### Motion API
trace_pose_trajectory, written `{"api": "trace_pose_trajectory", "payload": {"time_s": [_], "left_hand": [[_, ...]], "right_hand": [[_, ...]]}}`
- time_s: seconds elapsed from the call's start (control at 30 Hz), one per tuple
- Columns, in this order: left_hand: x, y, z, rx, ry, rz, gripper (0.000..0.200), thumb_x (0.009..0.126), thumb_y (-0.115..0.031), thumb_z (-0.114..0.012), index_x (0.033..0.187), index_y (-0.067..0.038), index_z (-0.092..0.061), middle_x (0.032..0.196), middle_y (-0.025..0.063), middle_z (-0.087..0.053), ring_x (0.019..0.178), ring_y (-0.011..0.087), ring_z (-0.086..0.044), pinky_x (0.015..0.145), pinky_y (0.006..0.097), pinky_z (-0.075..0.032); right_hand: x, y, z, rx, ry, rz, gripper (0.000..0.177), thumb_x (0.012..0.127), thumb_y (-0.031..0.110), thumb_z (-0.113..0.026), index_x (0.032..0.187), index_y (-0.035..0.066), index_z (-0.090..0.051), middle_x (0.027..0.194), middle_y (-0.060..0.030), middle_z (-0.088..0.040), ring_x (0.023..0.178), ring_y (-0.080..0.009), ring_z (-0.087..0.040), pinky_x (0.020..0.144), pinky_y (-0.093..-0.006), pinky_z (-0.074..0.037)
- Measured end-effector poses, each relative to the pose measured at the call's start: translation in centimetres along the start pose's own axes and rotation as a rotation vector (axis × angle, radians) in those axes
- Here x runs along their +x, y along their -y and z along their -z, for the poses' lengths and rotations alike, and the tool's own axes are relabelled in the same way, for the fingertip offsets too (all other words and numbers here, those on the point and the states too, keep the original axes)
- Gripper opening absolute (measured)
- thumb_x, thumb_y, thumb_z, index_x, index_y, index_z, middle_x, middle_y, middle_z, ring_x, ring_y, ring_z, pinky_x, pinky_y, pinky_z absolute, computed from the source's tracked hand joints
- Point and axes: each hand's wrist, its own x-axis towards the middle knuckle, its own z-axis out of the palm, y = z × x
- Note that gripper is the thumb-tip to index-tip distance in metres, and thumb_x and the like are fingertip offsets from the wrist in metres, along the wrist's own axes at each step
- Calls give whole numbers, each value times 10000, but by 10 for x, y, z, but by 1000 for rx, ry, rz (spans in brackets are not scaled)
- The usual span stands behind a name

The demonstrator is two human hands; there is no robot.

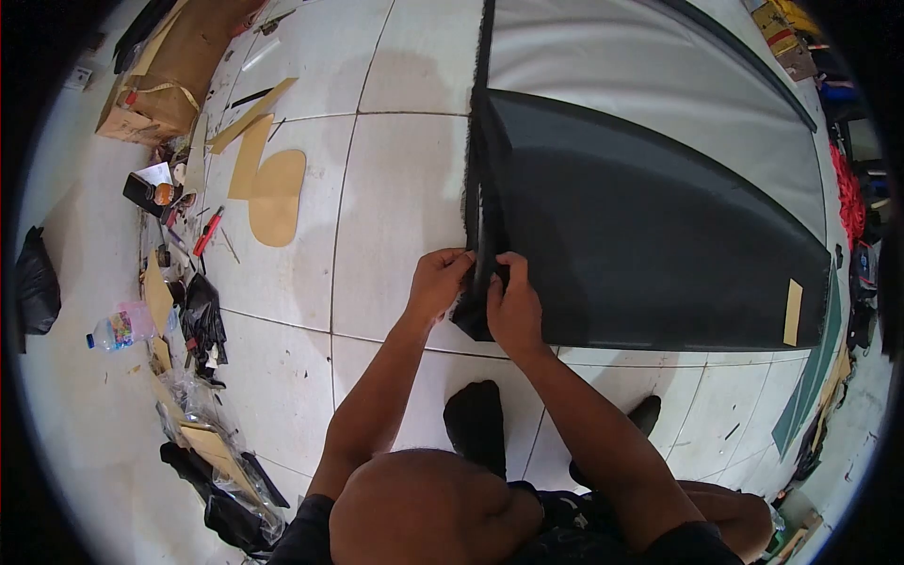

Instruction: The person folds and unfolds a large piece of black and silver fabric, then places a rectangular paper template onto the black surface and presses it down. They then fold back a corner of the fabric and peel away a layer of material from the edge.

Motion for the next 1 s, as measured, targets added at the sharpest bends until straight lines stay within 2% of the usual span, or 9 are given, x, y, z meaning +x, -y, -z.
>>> {"api": "trace_pose_trajectory", "payload": {"time_s": [0.27, 0.37, 0.47, 0.6, 0.63, 0.73, 0.83, 0.93, 1.0], "left_hand": [[-18, -22, -5, 112, -99, 43, 320, 873, -317, -577, 923, -13, -662, 593, 1, -523, 337, 71, -373, 241, 260, -183], [-15, -23, 3, 81, -14, 119, 306, 892, -278, -586, 966, 5, -674, 605, 0, -533, 487, 78, -467, 406, 255, -344], [-2, 5, -1, -172, -58, 25, 356, 888, -311, -617, 1031, 13, -649, 742, 28, -580, 633, 90, -527, 519, 245, -419], [-15, -10, -14, 15, -50, -56, 481, 869, -373, -663, 1083, 54, -610, 903, 77, -632, 803, 146, -584, 679, 265, -477], [-5, 4, -16, 117, -102, -203, 480, 872, -366, -658, 1081, 63, -607, 947, 102, -647, 833, 174, -599, 712, 287, -485], [-25, -24, -31, 372, -61, -237, 505, 868, -363, -654, 1076, 92, -592, 1006, 169, -658, 889, 208, -619, 786, 326, -482], [-35, -23, -34, 583, -95, -195, 470, 864, -339, -646, 1046, 88, -572, 972, 212, -645, 876, 272, -617, 776, 354, -476], [-29, 8, -25, 681, -145, -339, 336, 898, -253, -587, 977, 73, -556, 887, 208, -626, 788, 319, -595, 734, 387, -464], [-35, 7, -26, 694, -179, -341, 279, 911, -209, -558, 956, 66, -547, 851, 206, -613, 758, 333, -581, 717, 404, -457]], "right_hand": [[1, 26, 3, -308, 160, -27, 160, 812, 215, -629, 877, 68, -635, 895, -126, -581, 806, -313, -621, 686, -419, -484], [2, 19, -1, -324, 162, -26, 168, 800, 223, -638, 861, 67, -632, 900, -126, -586, 811, -312, -621, 681, -420, -484], [3, 4, -7, -268, 149, -14, 170, 797, 218, -639, 851, 57, -623, 901, -142, -587, 823, -327, -615, 708, -442, -487], [3, -2, 9, -110, 247, -2, 179, 799, 207, -634, 889, 52, -628, 931, -179, -593, 862, -370, -597, 802, -468, -477], [3, -4, 16, -73, 293, 54, 206, 811, 214, -632, 938, 52, -623, 973, -184, -595, 898, -372, -594, 820, -459, -476], [5, -15, 48, 64, 434, 205, 359, 864, 297, -612, 1147, 82, -565, 1089, -176, -587, 1045, -360, -568, 889, -432, -468], [18, -26, 96, -237, 595, 190, 419, 883, 312, -588, 1241, 115, -494, 1133, -162, -579, 1109, -350, -541, 946, -441, -437], [51, -28, 171, -489, 845, 151, 451, 892, 311, -572, 1290, 135, -452, 1174, -156, -566, 1144, -340, -522, 992, -449, -403], [63, -53, 223, -673, 811, 279, 374, 869, 296, -583, 1184, 100, -536, 1141, -173, -581, 1067, -353, -576, 895, -468, -470]]}}
